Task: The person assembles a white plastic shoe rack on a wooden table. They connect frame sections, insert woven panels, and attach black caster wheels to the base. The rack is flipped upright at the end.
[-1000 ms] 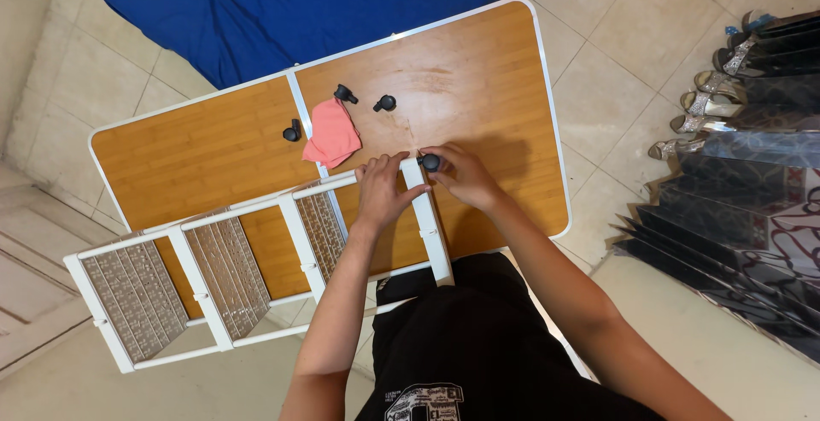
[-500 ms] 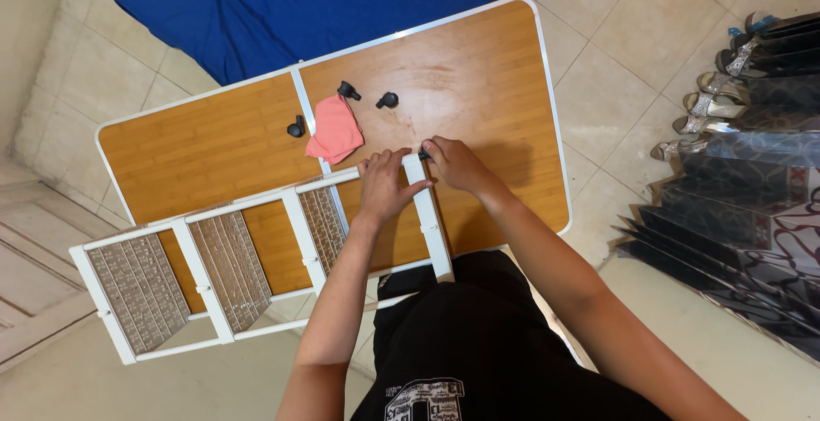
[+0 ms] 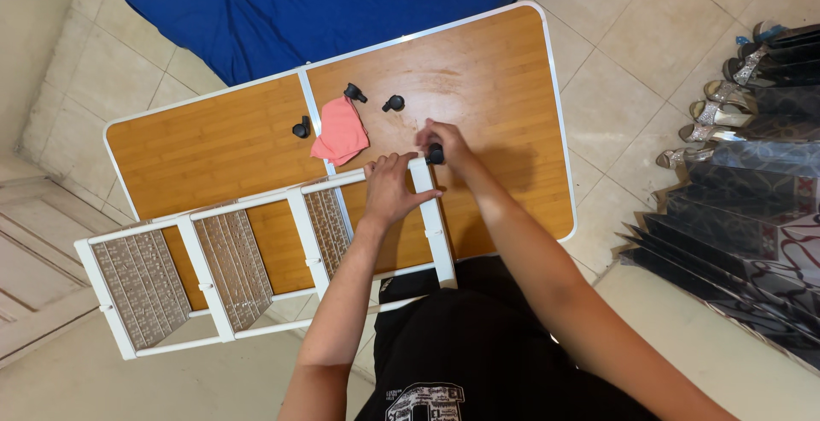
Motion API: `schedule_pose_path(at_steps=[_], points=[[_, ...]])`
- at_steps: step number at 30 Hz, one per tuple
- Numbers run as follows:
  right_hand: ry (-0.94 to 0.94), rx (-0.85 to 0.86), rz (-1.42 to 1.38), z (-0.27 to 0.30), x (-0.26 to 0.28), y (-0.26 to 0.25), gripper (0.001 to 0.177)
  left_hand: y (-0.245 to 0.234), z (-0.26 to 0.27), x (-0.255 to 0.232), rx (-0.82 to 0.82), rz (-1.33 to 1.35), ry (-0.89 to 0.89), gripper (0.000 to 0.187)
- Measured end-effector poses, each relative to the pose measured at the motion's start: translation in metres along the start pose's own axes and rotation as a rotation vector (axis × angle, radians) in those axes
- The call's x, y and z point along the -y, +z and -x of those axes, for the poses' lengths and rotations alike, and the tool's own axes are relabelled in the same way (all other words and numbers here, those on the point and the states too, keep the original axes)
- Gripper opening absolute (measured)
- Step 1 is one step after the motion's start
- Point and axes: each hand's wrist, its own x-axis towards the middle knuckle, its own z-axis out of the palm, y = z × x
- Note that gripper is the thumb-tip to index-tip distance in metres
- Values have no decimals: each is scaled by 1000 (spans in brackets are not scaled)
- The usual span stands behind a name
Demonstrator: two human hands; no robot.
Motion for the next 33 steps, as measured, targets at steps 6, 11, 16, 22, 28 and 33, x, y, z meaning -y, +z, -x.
schedule_pose_path(at_steps=[6,11,16,22,28,33], points=[[291,204,-138,2,12,12,60,9,1,2,-167,161,60,127],[243,209,-43,7,6,11,72,12,2,7,2,64,-6,118],[269,245,79,8,17,13,64,12,-2,6,29,61,-28,144],[246,325,147,8,29,17,55,10,-3,5,10,132,-49,159],[122,346,242,9,26,15,39,11,-1,5,36,85,-49,140],[61,336,193,13,24,17,37,12,-1,6,22,93,-30,129]])
